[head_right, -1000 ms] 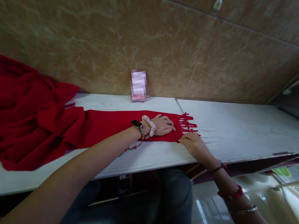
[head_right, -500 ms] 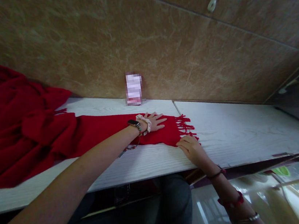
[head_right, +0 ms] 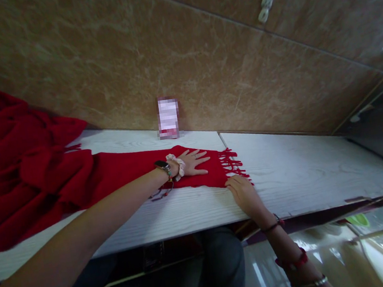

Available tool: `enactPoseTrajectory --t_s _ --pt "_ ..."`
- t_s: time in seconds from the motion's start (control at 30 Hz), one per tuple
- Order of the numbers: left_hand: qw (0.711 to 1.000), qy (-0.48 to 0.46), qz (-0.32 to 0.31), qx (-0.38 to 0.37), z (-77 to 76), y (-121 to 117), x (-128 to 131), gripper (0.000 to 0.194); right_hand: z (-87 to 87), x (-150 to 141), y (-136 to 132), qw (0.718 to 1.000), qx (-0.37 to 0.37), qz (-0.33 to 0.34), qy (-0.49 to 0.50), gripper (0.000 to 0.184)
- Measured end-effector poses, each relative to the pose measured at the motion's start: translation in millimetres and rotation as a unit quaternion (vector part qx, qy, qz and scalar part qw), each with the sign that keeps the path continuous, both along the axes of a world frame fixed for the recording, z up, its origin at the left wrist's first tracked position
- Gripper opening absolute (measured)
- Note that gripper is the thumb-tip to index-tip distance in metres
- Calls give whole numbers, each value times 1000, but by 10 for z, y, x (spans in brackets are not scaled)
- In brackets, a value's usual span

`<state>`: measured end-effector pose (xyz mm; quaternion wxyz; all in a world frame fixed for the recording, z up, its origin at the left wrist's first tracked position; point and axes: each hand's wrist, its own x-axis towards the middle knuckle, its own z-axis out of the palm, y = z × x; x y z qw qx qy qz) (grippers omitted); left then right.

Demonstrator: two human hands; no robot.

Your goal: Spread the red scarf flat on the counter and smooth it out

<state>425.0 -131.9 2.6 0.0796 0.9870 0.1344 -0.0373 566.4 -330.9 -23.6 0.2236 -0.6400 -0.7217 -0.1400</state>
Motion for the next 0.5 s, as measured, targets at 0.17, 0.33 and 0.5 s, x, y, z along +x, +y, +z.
enactPoseTrajectory --t_s 0.17,0.33,0.5 --pt "1000 3 7 24 101 -242 -305 65 -24 37 -1 1000 10 -17 -3 23" --pt "1000 -1 -31 -6 20 -389 -610 43 -38 50 -3 999 18 -35 3 22" --pt "998 -27 -52 -3 25 -440 -554 42 -18 46 -1 999 10 -37 -1 21"
